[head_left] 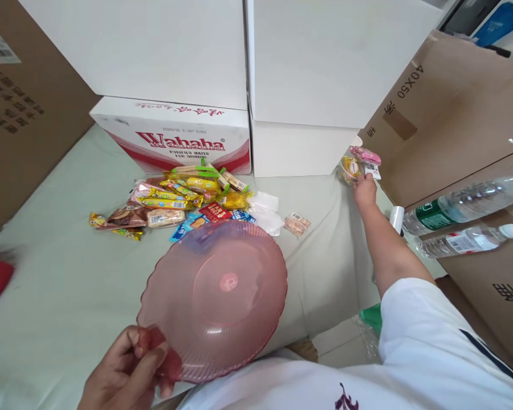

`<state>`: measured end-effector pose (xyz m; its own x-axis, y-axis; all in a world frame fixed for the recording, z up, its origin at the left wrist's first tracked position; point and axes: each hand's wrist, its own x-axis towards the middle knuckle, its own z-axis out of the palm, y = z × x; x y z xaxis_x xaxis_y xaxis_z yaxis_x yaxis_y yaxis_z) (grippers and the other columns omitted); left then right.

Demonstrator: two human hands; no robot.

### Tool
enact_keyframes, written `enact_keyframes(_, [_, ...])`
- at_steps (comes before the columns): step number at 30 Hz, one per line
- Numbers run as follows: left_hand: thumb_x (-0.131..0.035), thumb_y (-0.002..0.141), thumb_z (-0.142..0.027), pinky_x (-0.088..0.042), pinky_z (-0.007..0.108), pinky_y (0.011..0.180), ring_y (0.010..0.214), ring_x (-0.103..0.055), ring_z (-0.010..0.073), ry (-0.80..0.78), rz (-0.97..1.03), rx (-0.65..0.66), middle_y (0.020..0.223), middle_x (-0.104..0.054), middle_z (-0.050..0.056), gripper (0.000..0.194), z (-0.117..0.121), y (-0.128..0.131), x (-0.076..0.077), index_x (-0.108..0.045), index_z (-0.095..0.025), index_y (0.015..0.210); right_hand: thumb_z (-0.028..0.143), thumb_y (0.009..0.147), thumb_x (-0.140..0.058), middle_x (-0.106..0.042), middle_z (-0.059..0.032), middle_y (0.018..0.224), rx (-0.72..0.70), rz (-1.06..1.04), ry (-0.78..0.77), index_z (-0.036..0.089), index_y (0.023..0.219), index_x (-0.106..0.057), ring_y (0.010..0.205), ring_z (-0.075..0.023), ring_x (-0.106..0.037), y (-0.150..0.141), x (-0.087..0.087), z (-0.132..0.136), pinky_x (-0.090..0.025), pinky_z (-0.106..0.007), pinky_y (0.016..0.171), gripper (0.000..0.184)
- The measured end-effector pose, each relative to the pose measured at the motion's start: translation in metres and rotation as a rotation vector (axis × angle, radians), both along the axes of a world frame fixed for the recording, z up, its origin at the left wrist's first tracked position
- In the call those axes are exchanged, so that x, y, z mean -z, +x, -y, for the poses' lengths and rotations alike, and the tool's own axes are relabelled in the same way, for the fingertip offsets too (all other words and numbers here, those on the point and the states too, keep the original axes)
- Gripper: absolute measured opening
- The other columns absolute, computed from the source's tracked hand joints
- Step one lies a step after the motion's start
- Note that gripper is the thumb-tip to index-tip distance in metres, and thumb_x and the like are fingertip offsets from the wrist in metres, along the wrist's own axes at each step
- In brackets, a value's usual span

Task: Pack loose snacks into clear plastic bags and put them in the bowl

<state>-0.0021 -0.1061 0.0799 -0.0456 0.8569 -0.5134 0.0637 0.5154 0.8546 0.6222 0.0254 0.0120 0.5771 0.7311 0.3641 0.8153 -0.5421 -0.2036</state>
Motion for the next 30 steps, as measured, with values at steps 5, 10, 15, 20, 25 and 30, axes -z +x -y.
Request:
enact_keyframes(5, [-0.073, 0.063, -0.034, -0.041, 0.023, 0.037, 0.043, -0.051, 0.0110, 0.146, 0.073, 0.141, 0.057, -0.053, -0.008, 0.037, -0.063, 0.064, -0.036, -0.038, -0.024, 0.072, 0.020, 0.087, -0.055, -0.044, -0.0158, 0.145, -0.052, 0.014, 0.164, 0.021, 0.135, -0.056, 0.100, -0.0236, -0.060, -0.047, -0.003, 0.029, -0.049, -0.038, 0.087, 0.048])
enact_keyframes(10, [-0.065, 0.067, -0.017, -0.050, 0.021, 0.048, 0.046, -0.053, 0.0076, 0.230, 0.242, 0.197, 0.058, -0.044, -0.010, 0.031, -0.146, 0.180, -0.035, -0.035, -0.023, 0.074, 0.031, 0.091, -0.048, -0.057, -0.0157, 0.126, -0.127, -0.132, 0.283, 0.018, 0.106, -0.068, 0.101, -0.0243, -0.063, -0.095, 0.005, 0.113, -0.053, -0.041, 0.091, 0.028])
enact_keyframes(15, [-0.070, 0.073, -0.015, -0.057, 0.028, 0.063, 0.058, -0.065, 0.0109, 0.241, 0.198, 0.227, 0.077, -0.055, -0.003, 0.029, -0.188, 0.274, -0.004, -0.043, -0.020, 0.084, 0.040, 0.088, -0.055, -0.069, -0.0075, 0.095, -0.034, -0.299, 0.271, 0.023, 0.096, -0.069, 0.081, -0.0235, -0.065, -0.102, 0.011, 0.195, -0.056, -0.044, 0.084, 0.024])
enact_keyframes(20, [-0.075, 0.074, -0.015, -0.057, 0.031, 0.067, 0.065, -0.072, 0.0183, 0.093, 0.167, 0.317, 0.077, -0.059, 0.001, 0.031, -0.186, 0.304, 0.026, -0.046, -0.019, 0.085, 0.037, 0.074, -0.074, -0.067, -0.0013, 0.081, 0.072, -0.805, 0.518, 0.022, 0.093, -0.067, 0.069, -0.0175, -0.063, -0.074, 0.001, 0.178, -0.059, -0.039, 0.076, 0.025])
enact_keyframes(25, [-0.067, 0.086, -0.026, -0.061, 0.032, 0.069, 0.068, -0.070, 0.0155, 0.000, 0.201, 0.270, 0.073, -0.055, -0.002, 0.025, -0.169, 0.288, 0.020, -0.042, -0.021, 0.085, 0.029, 0.073, -0.079, -0.065, 0.0000, 0.087, 0.127, -1.276, 0.789, 0.023, 0.099, -0.057, 0.079, -0.0142, -0.066, -0.036, -0.008, 0.079, -0.061, -0.032, 0.079, 0.035])
enact_keyframes(30, [-0.077, 0.076, -0.046, -0.064, 0.034, 0.070, 0.070, -0.070, 0.0160, 0.052, 0.283, 0.471, 0.075, -0.056, -0.004, 0.038, -0.109, 0.175, 0.005, -0.051, -0.019, 0.082, 0.054, 0.099, -0.046, -0.060, -0.0048, 0.098, 0.261, -1.326, 0.847, 0.025, 0.120, -0.049, 0.079, -0.0155, -0.066, 0.007, -0.005, -0.006, -0.062, -0.035, 0.074, 0.036])
